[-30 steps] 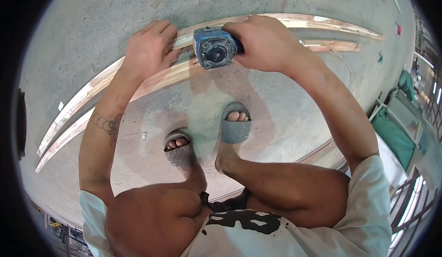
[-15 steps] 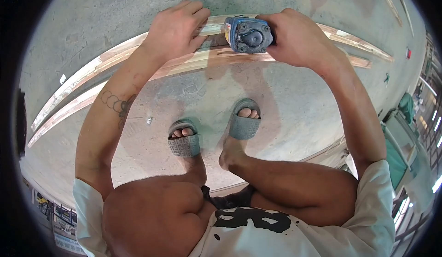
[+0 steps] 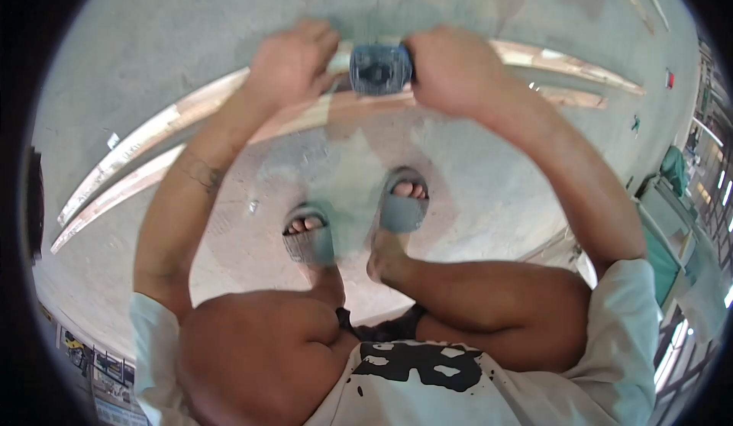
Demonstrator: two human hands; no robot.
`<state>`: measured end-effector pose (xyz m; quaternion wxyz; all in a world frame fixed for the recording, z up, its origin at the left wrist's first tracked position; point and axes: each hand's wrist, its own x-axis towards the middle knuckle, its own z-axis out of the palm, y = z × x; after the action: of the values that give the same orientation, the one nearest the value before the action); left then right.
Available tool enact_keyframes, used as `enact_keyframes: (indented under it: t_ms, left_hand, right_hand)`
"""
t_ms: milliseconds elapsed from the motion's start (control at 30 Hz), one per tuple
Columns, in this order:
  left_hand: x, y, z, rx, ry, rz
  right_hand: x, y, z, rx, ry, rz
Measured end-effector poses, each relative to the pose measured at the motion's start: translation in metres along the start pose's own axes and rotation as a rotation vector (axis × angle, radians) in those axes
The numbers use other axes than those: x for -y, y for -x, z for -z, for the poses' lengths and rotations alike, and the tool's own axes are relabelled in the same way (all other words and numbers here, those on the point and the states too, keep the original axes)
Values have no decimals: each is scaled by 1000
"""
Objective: Assembling and finishing curved wooden frame components using glue and power tools in a factory setting.
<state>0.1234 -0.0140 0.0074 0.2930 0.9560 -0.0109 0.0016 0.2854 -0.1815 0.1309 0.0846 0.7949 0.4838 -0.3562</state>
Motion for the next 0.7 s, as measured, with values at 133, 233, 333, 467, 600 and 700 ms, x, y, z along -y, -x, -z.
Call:
enact_keyframes:
  t_ms: [133,233,333,467,600,700]
  left_hand:
    - [-6,10,4,65,8,55]
    - [9,27,13,69,-14,38]
    - [29,71,52,62,-40,135]
    - [78,165,100,204,-245,582]
    - [33,158,119,124,-330,671]
    - [-12,75,78,24,-50,289]
  right_hand:
    - [-12,14,-13,-84,-114,44]
    - [-40,44,-20,-72,-261,-38]
    - [-76,108,-10,-230,-398,-81]
    - [-123,168,-31,-386,-637,-211]
    - [-137,194,-47,-337,-565,-435]
    - [-135,178,-56,-237,-505,-412]
